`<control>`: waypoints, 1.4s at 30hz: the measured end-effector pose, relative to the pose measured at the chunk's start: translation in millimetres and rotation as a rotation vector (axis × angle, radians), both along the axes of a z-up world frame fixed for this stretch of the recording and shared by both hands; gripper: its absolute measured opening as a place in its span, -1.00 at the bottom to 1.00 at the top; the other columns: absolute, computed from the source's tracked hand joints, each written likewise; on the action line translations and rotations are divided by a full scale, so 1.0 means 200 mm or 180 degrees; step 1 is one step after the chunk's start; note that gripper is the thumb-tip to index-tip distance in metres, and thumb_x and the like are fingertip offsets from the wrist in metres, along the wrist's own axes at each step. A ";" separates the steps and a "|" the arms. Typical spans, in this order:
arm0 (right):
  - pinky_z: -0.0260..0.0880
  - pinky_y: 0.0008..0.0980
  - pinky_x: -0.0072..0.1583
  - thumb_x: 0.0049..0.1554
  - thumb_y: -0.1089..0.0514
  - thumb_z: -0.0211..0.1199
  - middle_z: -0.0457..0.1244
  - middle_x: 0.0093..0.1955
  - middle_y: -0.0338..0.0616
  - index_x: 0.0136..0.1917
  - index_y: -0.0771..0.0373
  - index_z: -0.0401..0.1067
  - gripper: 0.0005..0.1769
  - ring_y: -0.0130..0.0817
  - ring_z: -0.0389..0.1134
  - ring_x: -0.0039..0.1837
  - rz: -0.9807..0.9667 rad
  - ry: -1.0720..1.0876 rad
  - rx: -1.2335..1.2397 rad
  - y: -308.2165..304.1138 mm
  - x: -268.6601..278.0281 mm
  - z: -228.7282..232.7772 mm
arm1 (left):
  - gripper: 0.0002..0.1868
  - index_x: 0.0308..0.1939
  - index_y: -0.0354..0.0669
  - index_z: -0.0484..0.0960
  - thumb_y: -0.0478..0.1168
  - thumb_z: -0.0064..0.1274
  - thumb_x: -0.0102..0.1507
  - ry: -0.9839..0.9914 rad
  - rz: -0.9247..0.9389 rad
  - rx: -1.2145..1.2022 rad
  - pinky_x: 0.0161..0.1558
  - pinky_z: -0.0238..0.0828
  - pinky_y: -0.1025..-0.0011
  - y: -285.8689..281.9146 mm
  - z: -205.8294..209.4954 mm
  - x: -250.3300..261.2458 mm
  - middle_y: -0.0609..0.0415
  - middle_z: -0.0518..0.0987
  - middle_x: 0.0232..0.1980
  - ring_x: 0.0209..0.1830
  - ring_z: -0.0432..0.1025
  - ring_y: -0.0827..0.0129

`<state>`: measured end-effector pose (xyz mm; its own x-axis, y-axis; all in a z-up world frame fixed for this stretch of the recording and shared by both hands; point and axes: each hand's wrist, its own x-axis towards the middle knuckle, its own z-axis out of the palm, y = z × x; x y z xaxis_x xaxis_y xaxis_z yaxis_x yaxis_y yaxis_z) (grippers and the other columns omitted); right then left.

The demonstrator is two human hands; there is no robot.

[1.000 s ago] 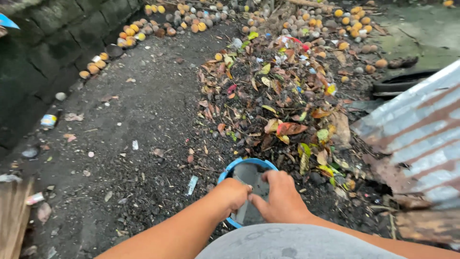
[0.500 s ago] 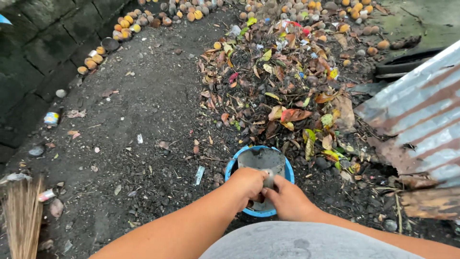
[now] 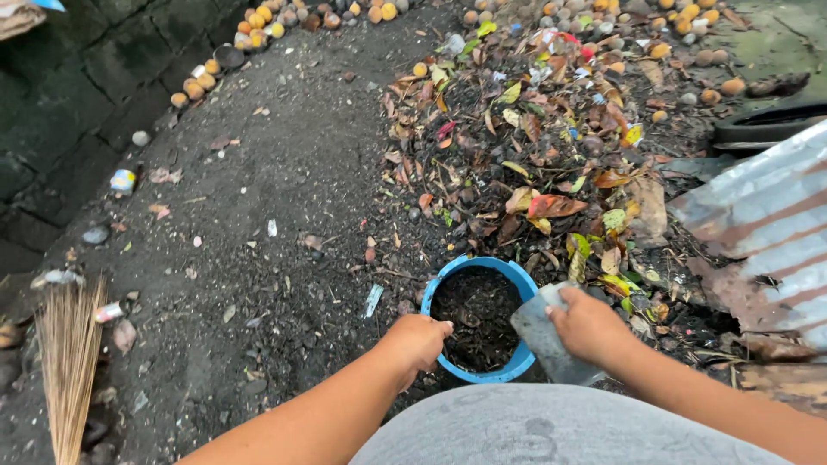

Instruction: Gathering organic matter and soil from a compost pile into a bucket using hands and a small container.

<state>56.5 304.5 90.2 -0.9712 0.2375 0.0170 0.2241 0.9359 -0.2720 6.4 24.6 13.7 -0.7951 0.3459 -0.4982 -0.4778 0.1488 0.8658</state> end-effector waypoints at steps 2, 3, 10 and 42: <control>0.41 0.02 0.19 0.19 -0.10 0.14 0.37 0.07 0.27 0.26 0.19 0.33 -0.53 0.23 0.41 0.14 0.0001 -0.0050 0.0181 0.00 -0.04 0.05 | -0.69 -0.19 -0.31 0.66 -0.07 0.11 0.32 -0.0010 0.0036 -0.0143 -0.38 0.30 0.22 0.00 0.00 0.02 0.04 0.48 -0.39 -0.44 0.32 0.25; 0.42 0.01 0.20 0.20 -0.12 0.12 0.38 0.08 0.23 0.25 0.17 0.35 -0.55 0.20 0.42 0.15 0.0031 -0.0237 0.0327 -0.01 -0.06 0.09 | -0.71 -0.21 -0.27 0.66 -0.07 0.10 0.31 0.0047 0.0018 -0.0153 -0.39 0.31 0.23 0.01 0.02 0.03 0.06 0.49 -0.40 -0.45 0.32 0.28; 0.40 0.04 0.20 0.23 -0.10 0.09 0.39 0.10 0.19 0.21 0.16 0.38 -0.60 0.19 0.41 0.17 0.0209 -0.0479 0.0717 -0.14 -0.15 0.29 | -0.66 -0.22 -0.32 0.67 -0.04 0.08 0.31 0.0282 -0.0069 -0.0125 -0.39 0.20 0.17 0.03 0.12 -0.02 0.01 0.47 -0.43 -0.47 0.25 0.22; 0.36 -0.24 0.08 0.24 -0.01 0.08 0.38 -0.05 -0.18 0.13 0.22 0.44 -0.67 -0.35 0.33 0.00 -0.0685 -0.0151 -0.2621 -0.08 0.18 0.10 | -0.51 0.11 -0.24 0.64 0.07 0.08 0.30 -0.0202 -0.0159 -0.0277 0.21 0.29 -0.02 -0.07 0.19 0.05 -0.13 0.59 0.22 0.19 0.41 0.09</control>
<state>91.9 288.6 111.0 -0.8989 0.3357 -0.2815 0.4026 0.3795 -0.8330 15.4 10.2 51.5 -0.7438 0.3374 -0.5769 -0.5214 0.2470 0.8168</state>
